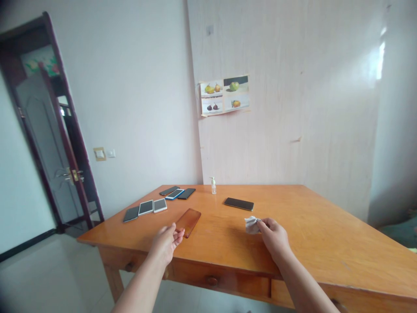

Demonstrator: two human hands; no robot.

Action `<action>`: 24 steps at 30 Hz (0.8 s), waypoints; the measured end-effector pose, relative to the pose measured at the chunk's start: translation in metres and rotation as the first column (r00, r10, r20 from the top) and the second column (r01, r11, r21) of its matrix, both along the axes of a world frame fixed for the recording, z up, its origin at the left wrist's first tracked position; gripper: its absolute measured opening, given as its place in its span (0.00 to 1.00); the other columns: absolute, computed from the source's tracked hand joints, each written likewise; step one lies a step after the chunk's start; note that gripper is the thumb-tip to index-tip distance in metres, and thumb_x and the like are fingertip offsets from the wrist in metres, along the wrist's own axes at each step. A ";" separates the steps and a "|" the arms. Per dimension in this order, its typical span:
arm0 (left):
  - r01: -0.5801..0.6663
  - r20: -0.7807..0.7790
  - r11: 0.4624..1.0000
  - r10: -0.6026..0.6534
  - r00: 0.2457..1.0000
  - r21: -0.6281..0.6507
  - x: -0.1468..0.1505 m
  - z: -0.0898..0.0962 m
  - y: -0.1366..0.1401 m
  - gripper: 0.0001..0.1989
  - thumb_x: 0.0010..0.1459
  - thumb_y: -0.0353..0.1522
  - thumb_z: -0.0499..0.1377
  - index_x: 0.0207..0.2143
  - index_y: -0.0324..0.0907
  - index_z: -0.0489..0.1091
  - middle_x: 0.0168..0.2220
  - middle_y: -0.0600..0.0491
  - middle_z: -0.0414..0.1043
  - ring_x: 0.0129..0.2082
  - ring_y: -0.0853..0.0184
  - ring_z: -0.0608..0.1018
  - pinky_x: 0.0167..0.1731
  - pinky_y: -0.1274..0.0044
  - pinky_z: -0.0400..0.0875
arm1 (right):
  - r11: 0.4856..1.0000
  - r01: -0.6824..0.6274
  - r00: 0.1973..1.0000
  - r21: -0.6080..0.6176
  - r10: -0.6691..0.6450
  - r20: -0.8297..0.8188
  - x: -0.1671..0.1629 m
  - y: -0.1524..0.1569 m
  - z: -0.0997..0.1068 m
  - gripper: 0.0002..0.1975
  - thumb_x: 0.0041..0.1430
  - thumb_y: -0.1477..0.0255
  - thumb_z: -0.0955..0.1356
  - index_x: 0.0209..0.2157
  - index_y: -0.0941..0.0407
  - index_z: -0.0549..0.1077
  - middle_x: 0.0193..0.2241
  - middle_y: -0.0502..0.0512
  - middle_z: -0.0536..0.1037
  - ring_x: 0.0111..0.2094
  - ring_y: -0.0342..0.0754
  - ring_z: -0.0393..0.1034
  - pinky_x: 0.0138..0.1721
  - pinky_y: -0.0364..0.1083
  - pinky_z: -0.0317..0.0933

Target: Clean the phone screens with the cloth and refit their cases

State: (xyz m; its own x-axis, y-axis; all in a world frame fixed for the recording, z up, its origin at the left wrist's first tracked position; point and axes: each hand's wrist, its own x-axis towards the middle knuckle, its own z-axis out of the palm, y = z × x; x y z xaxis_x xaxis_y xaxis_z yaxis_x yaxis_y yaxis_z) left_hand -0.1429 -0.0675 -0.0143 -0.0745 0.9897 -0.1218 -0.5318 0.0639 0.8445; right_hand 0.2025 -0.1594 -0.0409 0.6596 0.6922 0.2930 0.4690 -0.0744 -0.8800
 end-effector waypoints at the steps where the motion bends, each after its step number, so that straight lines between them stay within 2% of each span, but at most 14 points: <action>1: 0.002 -0.015 1.000 -0.002 1.000 0.007 -0.001 -0.001 -0.001 0.12 0.55 0.34 0.65 0.29 0.39 0.64 0.23 0.52 0.73 0.19 0.72 0.76 0.19 0.83 0.69 | 1.000 -0.002 1.000 -0.002 0.002 0.001 0.000 0.000 0.000 0.18 0.51 0.57 0.65 0.30 0.57 0.78 0.26 0.54 0.80 0.31 0.50 0.71 0.31 0.44 0.59; 9: 0.076 -0.097 0.993 -0.067 0.993 0.086 0.002 0.000 -0.012 0.17 0.50 0.40 0.68 0.30 0.39 0.65 0.25 0.51 0.75 0.19 0.75 0.73 0.19 0.85 0.63 | 0.999 -0.031 1.000 0.011 0.031 0.004 -0.002 0.001 -0.001 0.17 0.50 0.57 0.65 0.30 0.56 0.77 0.26 0.53 0.80 0.31 0.50 0.71 0.32 0.44 0.59; 15: 0.244 -0.086 0.937 -0.230 0.969 0.251 0.009 0.000 -0.025 0.20 0.49 0.43 0.68 0.32 0.40 0.65 0.28 0.52 0.75 0.21 0.76 0.70 0.22 0.84 0.62 | 0.999 -0.031 0.999 0.017 0.031 0.015 -0.006 -0.002 0.004 0.16 0.51 0.59 0.65 0.29 0.56 0.77 0.26 0.54 0.80 0.32 0.51 0.72 0.32 0.44 0.59; 19: 0.303 -0.118 0.912 -0.281 0.953 0.277 0.012 -0.001 -0.028 0.19 0.51 0.43 0.67 0.32 0.40 0.65 0.28 0.52 0.75 0.22 0.76 0.70 0.24 0.83 0.62 | 0.999 -0.037 0.999 0.027 0.038 -0.011 -0.009 -0.002 0.005 0.16 0.50 0.59 0.65 0.29 0.57 0.77 0.24 0.54 0.80 0.30 0.51 0.72 0.30 0.44 0.59; 24: 0.319 -0.108 0.905 -0.300 0.948 0.283 0.010 0.000 -0.029 0.20 0.48 0.43 0.69 0.32 0.40 0.66 0.28 0.53 0.74 0.21 0.75 0.70 0.25 0.81 0.63 | 0.999 -0.052 0.999 0.016 0.052 -0.014 -0.011 -0.002 0.005 0.16 0.50 0.60 0.65 0.30 0.56 0.78 0.25 0.54 0.80 0.30 0.50 0.72 0.30 0.44 0.59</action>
State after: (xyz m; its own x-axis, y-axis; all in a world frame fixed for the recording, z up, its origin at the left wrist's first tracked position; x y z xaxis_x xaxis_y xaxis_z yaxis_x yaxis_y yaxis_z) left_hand -0.1333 -0.0967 -0.0139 0.2433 0.9547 0.1715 -0.4729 -0.0377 0.8803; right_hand 0.1915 -0.1611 -0.0362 0.6270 0.7210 0.2950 0.4592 -0.0362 -0.8876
